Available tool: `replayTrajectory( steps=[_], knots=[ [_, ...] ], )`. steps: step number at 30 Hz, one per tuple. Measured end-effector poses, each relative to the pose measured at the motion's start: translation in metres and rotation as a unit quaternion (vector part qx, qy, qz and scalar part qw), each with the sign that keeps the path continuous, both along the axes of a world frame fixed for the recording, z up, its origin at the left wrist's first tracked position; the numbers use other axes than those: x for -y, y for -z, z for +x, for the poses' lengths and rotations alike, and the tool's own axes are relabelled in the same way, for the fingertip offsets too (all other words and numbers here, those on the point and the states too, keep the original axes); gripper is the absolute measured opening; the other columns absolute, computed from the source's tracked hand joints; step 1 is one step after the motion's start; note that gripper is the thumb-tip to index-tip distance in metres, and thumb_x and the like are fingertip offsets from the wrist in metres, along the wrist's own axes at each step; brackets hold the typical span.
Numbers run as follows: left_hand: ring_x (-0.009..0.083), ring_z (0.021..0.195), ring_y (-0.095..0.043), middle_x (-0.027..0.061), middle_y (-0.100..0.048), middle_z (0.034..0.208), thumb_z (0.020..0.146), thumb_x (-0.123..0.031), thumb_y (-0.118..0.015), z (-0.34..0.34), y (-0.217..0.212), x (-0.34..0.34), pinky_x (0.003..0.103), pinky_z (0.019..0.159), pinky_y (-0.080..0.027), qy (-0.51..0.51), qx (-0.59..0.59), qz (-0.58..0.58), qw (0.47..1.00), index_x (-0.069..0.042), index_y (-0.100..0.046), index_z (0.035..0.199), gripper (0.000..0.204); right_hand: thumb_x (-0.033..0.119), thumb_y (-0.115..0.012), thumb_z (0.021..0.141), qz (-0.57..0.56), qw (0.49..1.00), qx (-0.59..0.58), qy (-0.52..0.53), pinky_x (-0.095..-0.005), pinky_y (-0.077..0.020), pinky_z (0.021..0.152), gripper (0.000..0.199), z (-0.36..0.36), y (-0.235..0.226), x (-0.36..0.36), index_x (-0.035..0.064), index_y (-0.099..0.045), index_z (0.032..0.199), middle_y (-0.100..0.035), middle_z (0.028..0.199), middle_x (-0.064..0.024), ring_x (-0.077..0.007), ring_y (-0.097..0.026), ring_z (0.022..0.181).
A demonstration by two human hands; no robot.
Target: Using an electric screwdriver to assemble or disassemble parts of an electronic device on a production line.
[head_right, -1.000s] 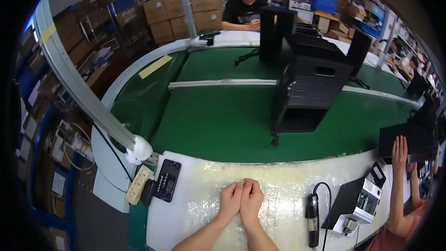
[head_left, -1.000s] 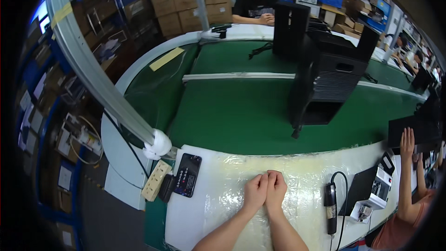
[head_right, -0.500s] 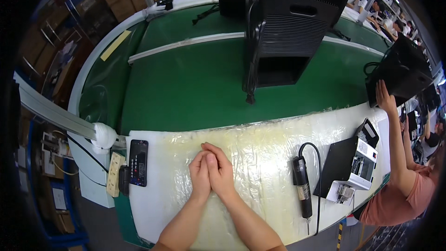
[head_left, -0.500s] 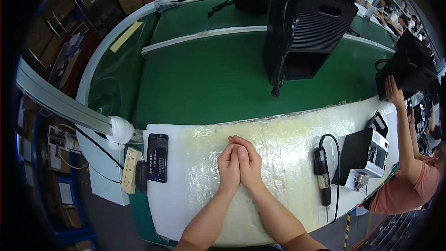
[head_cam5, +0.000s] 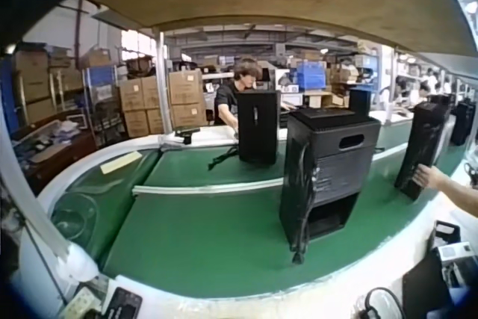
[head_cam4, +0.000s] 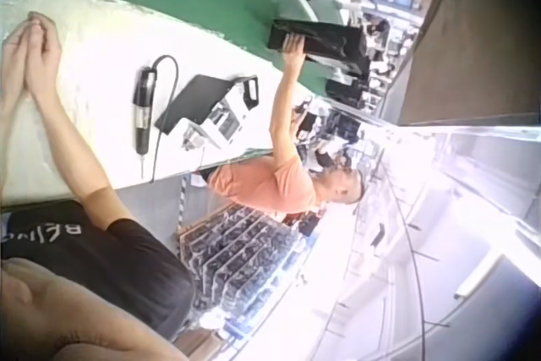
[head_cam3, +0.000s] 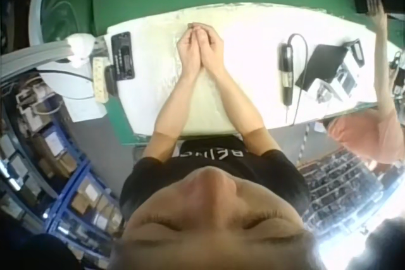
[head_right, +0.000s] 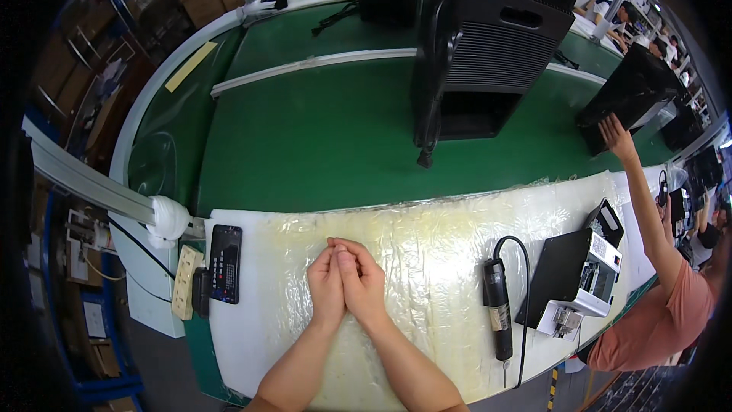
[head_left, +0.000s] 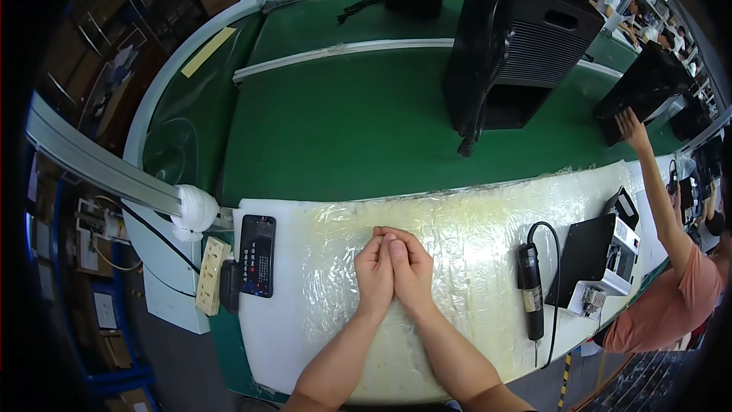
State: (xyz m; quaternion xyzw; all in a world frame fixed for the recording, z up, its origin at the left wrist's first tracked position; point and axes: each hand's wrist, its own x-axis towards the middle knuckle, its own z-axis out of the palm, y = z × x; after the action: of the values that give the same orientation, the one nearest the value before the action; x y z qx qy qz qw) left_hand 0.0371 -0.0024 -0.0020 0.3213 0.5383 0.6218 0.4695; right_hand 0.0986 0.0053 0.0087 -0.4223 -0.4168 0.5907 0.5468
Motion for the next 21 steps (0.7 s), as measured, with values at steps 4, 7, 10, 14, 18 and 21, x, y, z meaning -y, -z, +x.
replayTrajectory(
  steps=[4, 7, 10, 14, 18, 21],
  knots=[
    [0.0058, 0.069, -0.052, 0.0002, -0.06, 0.077, 0.099, -0.016, -0.048, -0.0015, -0.001, -0.0007, 0.02, 0.061, -0.043, 0.003, -0.002, -0.016, 1.0, 0.0, -0.062, 0.088, 0.024, 0.012, -0.052, 0.096, 0.009, 1.0, -0.002, 0.009, -0.0261, -0.0483, 0.086, 0.024, -0.0013, 0.002, 0.0003, -0.002, -0.06, 0.115, -0.065, 0.111, -0.0119, -0.0155, -0.06, 0.099],
    [0.0061, 0.069, -0.052, 0.0004, -0.06, 0.078, 0.099, -0.017, -0.048, -0.0003, -0.0045, -0.0014, 0.02, 0.061, -0.043, 0.01, -0.002, -0.016, 1.0, 0.0, -0.061, 0.087, 0.025, 0.011, -0.053, 0.095, 0.013, 1.0, 0.005, 0.013, -0.0262, -0.0482, 0.087, 0.025, -0.0002, 0.0013, 0.0006, -0.0022, -0.059, 0.115, -0.065, 0.112, -0.0124, -0.016, -0.06, 0.1],
    [0.0047, 0.068, -0.049, -0.0006, -0.058, 0.072, 0.097, -0.014, -0.051, 0.0009, -0.0068, -0.0018, 0.021, 0.06, -0.041, -0.007, 0.026, -0.024, 0.999, 0.001, -0.061, 0.084, 0.023, 0.009, -0.054, 0.094, 0.022, 0.999, 0.011, 0.022, -0.0261, -0.0486, 0.086, 0.024, -0.0011, 0.0018, 0.0014, -0.0027, -0.059, 0.115, -0.065, 0.111, -0.0127, -0.0161, -0.061, 0.099],
    [0.005, 0.07, -0.051, 0.0, -0.06, 0.075, 0.097, -0.013, -0.051, -0.0007, -0.0039, -0.0008, 0.021, 0.062, -0.043, 0.023, 0.047, -0.02, 0.998, 0.002, -0.062, 0.087, 0.021, 0.007, -0.054, 0.093, 0.049, 0.995, 0.061, 0.059, -0.0253, -0.0496, 0.081, 0.02, -0.0023, -0.0007, 0.0024, -0.0026, -0.061, 0.11, -0.066, 0.107, -0.0129, -0.0156, -0.062, 0.093],
    [0.0055, 0.067, -0.052, -0.0003, -0.059, 0.077, 0.099, -0.016, -0.047, -0.0002, -0.001, -0.001, 0.019, 0.059, -0.044, 0.048, 0.042, -0.001, 0.998, -0.001, -0.061, 0.089, 0.023, 0.005, -0.054, 0.093, 0.052, 0.993, 0.077, 0.077, -0.0243, -0.0496, 0.078, 0.018, -0.0017, -0.0004, 0.0019, -0.0022, -0.062, 0.106, -0.065, 0.103, -0.0122, -0.0145, -0.062, 0.089],
    [0.0054, 0.066, -0.052, -0.0005, -0.059, 0.076, 0.099, -0.016, -0.046, 0.0, -0.0002, -0.0006, 0.019, 0.059, -0.044, 0.043, 0.053, -0.006, 0.998, -0.001, -0.061, 0.089, 0.023, 0.005, -0.054, 0.093, 0.05, 0.993, 0.079, 0.073, -0.0238, -0.0495, 0.077, 0.018, -0.0015, -0.0002, 0.0016, -0.0025, -0.062, 0.107, -0.065, 0.103, -0.0115, -0.0137, -0.061, 0.088]
  ],
)
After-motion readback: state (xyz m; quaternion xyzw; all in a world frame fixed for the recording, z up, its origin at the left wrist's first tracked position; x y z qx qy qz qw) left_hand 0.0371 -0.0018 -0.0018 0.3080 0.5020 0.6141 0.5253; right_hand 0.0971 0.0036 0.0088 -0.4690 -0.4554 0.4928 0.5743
